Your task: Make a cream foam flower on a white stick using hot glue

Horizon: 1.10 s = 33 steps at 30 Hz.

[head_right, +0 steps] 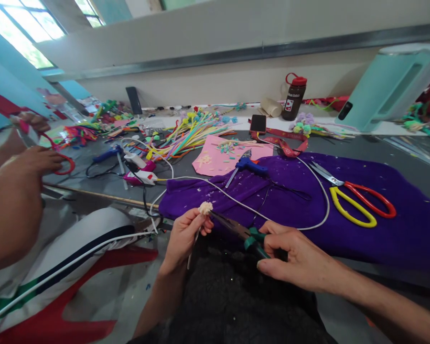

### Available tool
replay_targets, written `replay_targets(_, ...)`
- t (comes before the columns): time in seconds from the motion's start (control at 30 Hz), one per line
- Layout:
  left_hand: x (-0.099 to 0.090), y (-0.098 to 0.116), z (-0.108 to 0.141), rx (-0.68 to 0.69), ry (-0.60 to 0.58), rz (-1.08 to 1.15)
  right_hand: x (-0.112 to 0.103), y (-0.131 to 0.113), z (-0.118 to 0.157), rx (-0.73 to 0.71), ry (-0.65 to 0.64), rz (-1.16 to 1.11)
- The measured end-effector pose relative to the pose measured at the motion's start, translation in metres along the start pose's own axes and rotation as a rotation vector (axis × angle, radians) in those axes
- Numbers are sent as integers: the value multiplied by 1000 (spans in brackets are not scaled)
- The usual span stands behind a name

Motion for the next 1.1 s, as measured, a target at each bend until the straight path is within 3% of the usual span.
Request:
replay_targets(0.67,-2,-3,0,31,71,16,1,2,-1,-2,28,19)
replay_targets(1.1,-1,1,1,32,45,-33,1,0,-1,7,30,21)
Point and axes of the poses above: each hand's wrist, its own z-axis away from the middle knuckle, its own x-axis out of the palm, y = z × x, the point moved 2 cm from there along -z, towards the middle knuckle, and after that the axes turned 1 degree about y, right-handed, at the moved point
